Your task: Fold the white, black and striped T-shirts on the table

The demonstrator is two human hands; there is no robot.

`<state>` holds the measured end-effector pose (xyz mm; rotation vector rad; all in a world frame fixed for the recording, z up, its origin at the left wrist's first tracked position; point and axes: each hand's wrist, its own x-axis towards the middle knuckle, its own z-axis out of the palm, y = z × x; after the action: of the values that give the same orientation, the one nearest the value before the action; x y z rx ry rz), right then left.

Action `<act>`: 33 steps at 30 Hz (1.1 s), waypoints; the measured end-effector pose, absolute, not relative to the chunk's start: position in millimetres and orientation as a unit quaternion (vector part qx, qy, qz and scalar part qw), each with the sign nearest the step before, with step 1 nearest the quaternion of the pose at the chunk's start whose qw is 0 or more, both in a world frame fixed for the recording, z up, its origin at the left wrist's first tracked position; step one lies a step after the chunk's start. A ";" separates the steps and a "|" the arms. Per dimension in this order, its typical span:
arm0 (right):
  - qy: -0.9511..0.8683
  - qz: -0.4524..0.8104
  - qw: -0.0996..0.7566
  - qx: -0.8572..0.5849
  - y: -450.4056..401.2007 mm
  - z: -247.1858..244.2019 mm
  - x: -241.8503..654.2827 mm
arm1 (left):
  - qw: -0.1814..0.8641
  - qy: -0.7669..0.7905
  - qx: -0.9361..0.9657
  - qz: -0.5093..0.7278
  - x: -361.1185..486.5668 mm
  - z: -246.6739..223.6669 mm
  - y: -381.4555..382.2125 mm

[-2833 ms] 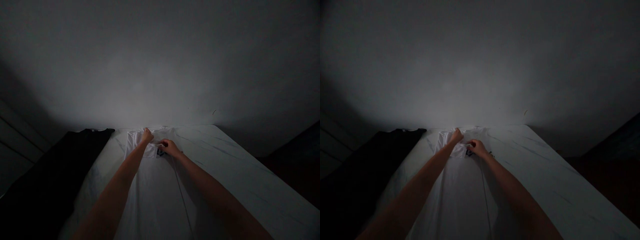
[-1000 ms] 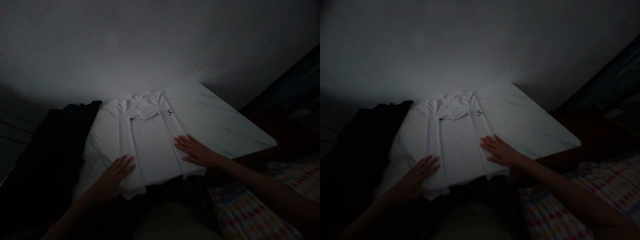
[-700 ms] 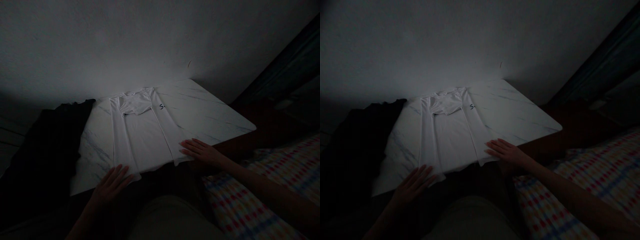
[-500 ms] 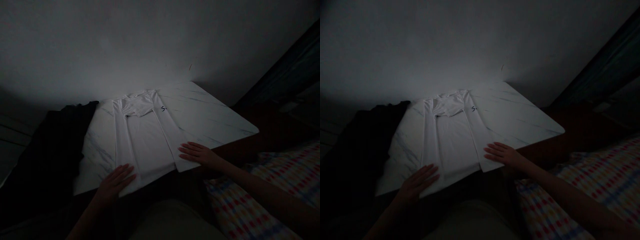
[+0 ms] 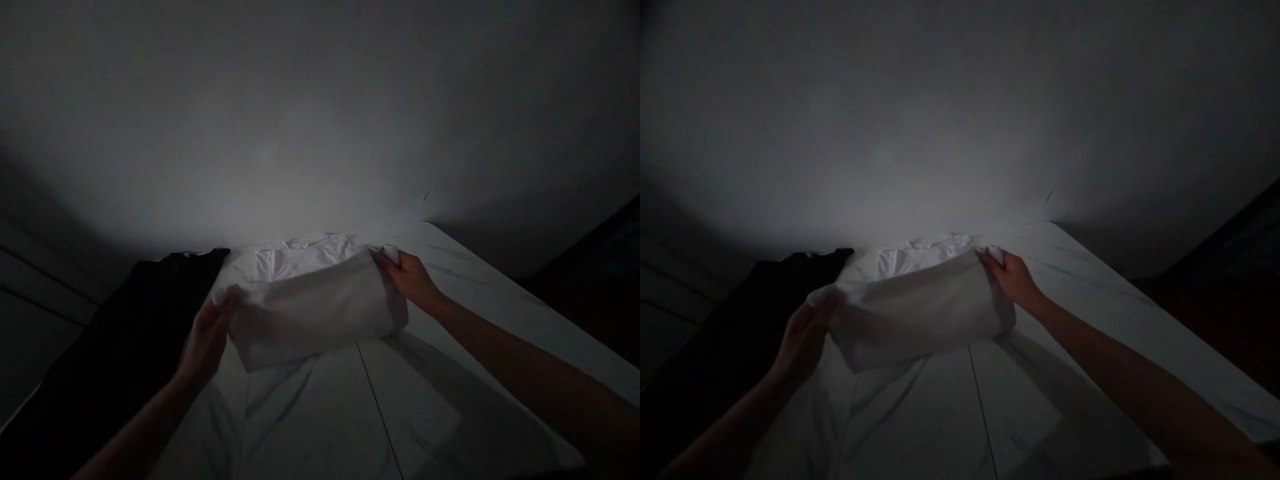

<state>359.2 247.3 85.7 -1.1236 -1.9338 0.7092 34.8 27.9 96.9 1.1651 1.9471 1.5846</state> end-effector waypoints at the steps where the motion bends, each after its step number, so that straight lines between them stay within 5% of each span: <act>1: -0.759 0.258 0.397 -0.447 274.8 86.2 337.1 | 0.180 0.682 0.420 0.572 24.6 101.7 61.9; 6: -0.770 0.152 0.267 -0.559 386.5 59.6 243.5 | 0.066 0.829 0.403 0.383 -31.2 83.9 219.7; 11: -0.742 0.118 0.181 -0.634 426.6 14.7 207.7 | 0.046 0.888 0.365 0.275 -49.2 29.6 284.4; 25: -0.741 0.072 0.123 -0.656 412.4 14.0 212.7 | -0.011 0.912 0.388 0.129 -48.6 11.1 276.8; 33: -0.766 0.098 0.021 -0.635 304.3 13.3 298.7 | -0.007 0.868 0.482 0.117 -13.3 4.3 155.0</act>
<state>298.7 304.3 13.3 -1.9706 -2.3742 0.3047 -13.3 155.0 4.3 1.5200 2.7404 0.3683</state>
